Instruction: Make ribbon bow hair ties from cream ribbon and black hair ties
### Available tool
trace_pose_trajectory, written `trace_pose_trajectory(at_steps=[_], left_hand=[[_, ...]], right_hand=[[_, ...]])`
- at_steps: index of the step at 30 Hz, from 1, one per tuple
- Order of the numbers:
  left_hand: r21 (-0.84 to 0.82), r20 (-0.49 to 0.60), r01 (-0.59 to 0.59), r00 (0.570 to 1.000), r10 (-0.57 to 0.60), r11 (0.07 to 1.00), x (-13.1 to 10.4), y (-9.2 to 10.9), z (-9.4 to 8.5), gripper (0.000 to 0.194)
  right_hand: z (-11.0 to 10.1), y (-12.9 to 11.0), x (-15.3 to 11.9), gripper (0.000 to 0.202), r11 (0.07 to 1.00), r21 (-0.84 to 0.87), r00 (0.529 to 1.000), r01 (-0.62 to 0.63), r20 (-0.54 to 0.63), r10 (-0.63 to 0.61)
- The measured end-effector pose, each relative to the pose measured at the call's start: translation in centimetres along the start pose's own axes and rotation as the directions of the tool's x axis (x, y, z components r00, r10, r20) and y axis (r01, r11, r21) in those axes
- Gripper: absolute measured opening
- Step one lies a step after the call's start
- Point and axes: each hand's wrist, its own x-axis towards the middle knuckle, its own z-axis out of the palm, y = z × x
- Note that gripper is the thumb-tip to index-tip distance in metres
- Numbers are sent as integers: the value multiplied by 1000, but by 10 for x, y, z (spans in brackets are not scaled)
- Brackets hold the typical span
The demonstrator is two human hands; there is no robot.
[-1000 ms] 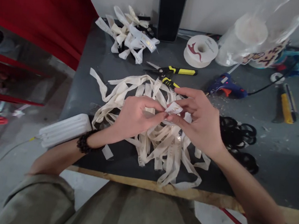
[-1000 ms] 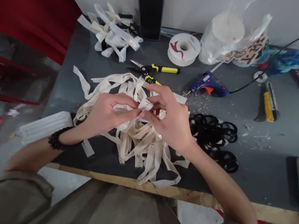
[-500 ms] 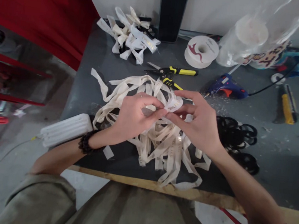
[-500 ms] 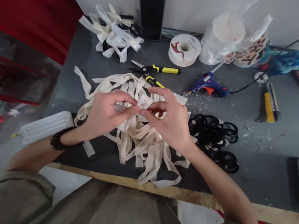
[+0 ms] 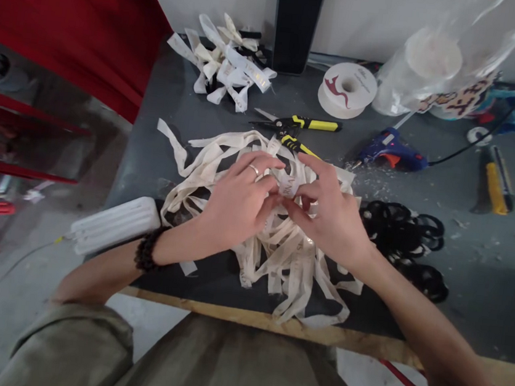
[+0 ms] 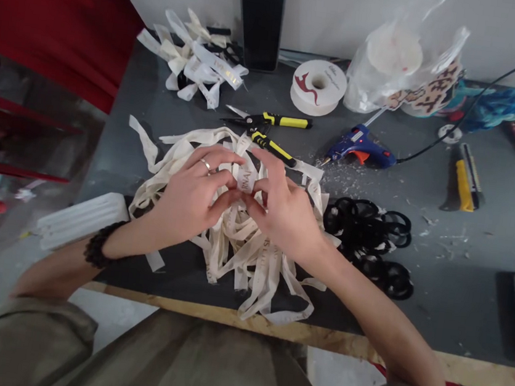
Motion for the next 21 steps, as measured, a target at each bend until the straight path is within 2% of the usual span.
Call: trace_pose_trajectory(at_steps=[2, 4, 7, 9, 11, 14, 16, 21], left_hand=[[-60, 38, 23, 999, -21, 998, 1, -2, -1, 14], [-75, 72, 42, 997, -37, 996, 2, -4, -1, 16], [66, 58, 13, 998, -17, 998, 0, -4, 4, 18], [174, 23, -5, 1000, 1, 985, -3, -2, 8, 20], [215, -1, -16, 1000, 17, 976, -5, 0, 10, 22], [163, 29, -53, 998, 49, 985, -6, 1, 8, 20], [135, 45, -49, 998, 43, 990, -5, -1, 5, 18], [177, -41, 17, 999, -10, 984, -3, 1, 9, 18]], right_hand=[[0, -1, 0, 68, 1000, 9, 1000, 9, 13, -9], [1, -2, -1, 65, 998, -25, 998, 55, -31, -55], [6, -2, -5, 54, 984, -110, 985, 142, -86, -151], [10, 0, -6, 45, 986, -105, 987, 133, -71, -141], [13, 3, -6, 39, 994, -58, 995, 94, -38, -96], [17, 7, -4, 30, 992, -59, 993, 110, -28, -112], [20, 6, -4, 25, 983, -100, 986, 151, -63, -158], [22, 5, -4, 25, 984, -129, 986, 125, -95, -138]])
